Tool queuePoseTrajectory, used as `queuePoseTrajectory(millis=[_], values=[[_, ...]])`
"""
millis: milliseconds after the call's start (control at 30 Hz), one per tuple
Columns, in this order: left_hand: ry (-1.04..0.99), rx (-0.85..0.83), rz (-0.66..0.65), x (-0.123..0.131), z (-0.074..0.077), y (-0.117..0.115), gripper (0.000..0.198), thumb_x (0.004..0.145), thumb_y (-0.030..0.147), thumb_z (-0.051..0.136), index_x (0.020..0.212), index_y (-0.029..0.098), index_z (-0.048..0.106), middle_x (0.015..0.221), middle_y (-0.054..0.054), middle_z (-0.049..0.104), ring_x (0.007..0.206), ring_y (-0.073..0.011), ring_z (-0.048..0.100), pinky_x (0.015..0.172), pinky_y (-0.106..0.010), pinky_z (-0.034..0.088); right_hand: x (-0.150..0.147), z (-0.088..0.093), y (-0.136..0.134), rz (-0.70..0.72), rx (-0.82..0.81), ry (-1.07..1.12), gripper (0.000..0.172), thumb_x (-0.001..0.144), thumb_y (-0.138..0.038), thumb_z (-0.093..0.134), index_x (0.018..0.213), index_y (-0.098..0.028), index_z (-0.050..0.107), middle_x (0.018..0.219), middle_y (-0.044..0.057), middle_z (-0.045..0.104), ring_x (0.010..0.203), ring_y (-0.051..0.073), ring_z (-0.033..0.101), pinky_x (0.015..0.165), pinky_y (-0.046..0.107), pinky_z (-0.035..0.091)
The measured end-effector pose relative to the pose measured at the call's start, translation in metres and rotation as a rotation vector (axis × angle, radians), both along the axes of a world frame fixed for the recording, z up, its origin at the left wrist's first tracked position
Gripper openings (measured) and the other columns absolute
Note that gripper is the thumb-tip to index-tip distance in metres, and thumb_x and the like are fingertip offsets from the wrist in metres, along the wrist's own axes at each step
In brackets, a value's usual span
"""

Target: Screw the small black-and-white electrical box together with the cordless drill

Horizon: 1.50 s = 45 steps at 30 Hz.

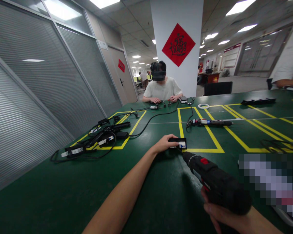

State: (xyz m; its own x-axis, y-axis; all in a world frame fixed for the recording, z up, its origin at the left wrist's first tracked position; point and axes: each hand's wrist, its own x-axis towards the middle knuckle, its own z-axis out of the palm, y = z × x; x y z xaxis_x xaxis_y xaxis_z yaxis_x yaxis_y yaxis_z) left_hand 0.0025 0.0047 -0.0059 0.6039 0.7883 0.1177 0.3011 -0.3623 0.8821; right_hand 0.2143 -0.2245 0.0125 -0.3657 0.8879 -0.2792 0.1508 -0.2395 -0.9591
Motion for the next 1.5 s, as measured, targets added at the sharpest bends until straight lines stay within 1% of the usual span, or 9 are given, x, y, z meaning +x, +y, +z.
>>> queuePoseTrajectory(millis=[133,300,467,567,833,1033,1133,1333,1500], values=[[-0.012,-0.009,-0.008,0.0,0.001,-0.001,0.038,0.071,0.033,0.064,0.104,0.015,0.058,0.102,-0.005,0.063,0.089,-0.0169,0.058,0.079,-0.027,0.045,-0.001,0.006,0.0,-0.005,-0.043,-0.004,0.033,0.069,-0.047,0.065,0.077,-0.02,0.05,0.065,-0.004,0.056,0.048,0.01,0.058,0.047,0.022,0.044],[0.006,-0.031,0.01,0.001,0.003,-0.003,0.038,0.071,0.032,0.064,0.104,0.015,0.058,0.102,-0.006,0.063,0.088,-0.0166,0.059,0.078,-0.028,0.045,-0.002,0.002,0.001,0.008,-0.071,0.04,0.032,0.068,-0.045,0.066,0.077,-0.02,0.048,0.067,-0.004,0.058,0.046,0.011,0.058,0.046,0.024,0.044],[0.011,-0.011,0.02,0.001,0.003,-0.003,0.037,0.071,0.031,0.064,0.104,0.015,0.059,0.101,-0.005,0.064,0.087,-0.0163,0.059,0.079,-0.027,0.045,0.0,0.003,0.001,0.029,-0.049,0.013,0.03,0.071,-0.044,0.063,0.081,-0.019,0.05,0.057,-0.005,0.059,0.049,0.014,0.061,0.053,0.026,0.045],[0.01,-0.012,0.017,0.001,0.001,-0.002,0.037,0.071,0.032,0.064,0.104,0.015,0.059,0.1,-0.005,0.064,0.085,-0.0158,0.059,0.077,-0.027,0.045,-0.001,0.007,0.001,0.014,-0.081,0.003,0.03,0.07,-0.043,0.063,0.085,-0.019,0.053,0.063,-0.002,0.062,0.052,0.015,0.062,0.052,0.026,0.046],[-0.003,-0.005,-0.001,0.0,-0.001,0.0,0.039,0.071,0.034,0.064,0.104,0.015,0.058,0.1,-0.006,0.064,0.086,-0.0166,0.059,0.077,-0.027,0.045,-0.002,0.035,-0.005,-0.006,-0.067,0.018,0.025,0.072,-0.042,0.064,0.08,-0.019,0.057,0.069,-0.001,0.062,0.056,0.016,0.063,0.057,0.028,0.049],[0.014,-0.007,0.022,0.001,0.001,-0.002,0.037,0.071,0.032,0.064,0.104,0.015,0.059,0.1,-0.005,0.064,0.086,-0.016,0.059,0.079,-0.028,0.045,-0.003,0.054,-0.012,-0.082,-0.063,0.047,0.026,0.07,-0.032,0.065,0.092,-0.022,0.057,0.078,0.0,0.062,0.056,0.015,0.063,0.061,0.031,0.051],[0.019,-0.011,0.03,0.002,0.002,-0.003,0.037,0.071,0.032,0.064,0.104,0.015,0.059,0.101,-0.005,0.064,0.087,-0.0165,0.059,0.08,-0.028,0.045,-0.005,0.05,-0.011,-0.079,-0.079,0.039,0.025,0.067,-0.032,0.067,0.087,-0.021,0.057,0.076,0.0,0.062,0.054,0.015,0.062,0.059,0.031,0.052],[0.002,-0.052,0.015,0.001,0.004,-0.003,0.038,0.071,0.03,0.064,0.105,0.015,0.058,0.1,-0.006,0.064,0.086,-0.0163,0.059,0.077,-0.027,0.046,-0.005,0.027,-0.004,-0.077,-0.092,0.008,0.015,0.07,-0.027,0.063,0.08,-0.019,0.056,0.069,-0.001,0.062,0.049,0.014,0.06,0.052,0.028,0.051],[-0.002,-0.055,0.014,0.001,0.003,-0.003,0.038,0.071,0.031,0.064,0.104,0.015,0.058,0.1,-0.006,0.064,0.086,-0.0163,0.059,0.076,-0.027,0.045,-0.005,0.026,-0.002,-0.038,-0.106,-0.008,0.013,0.069,-0.03,0.064,0.072,-0.02,0.056,0.06,-0.003,0.06,0.05,0.015,0.061,0.053,0.028,0.051]])
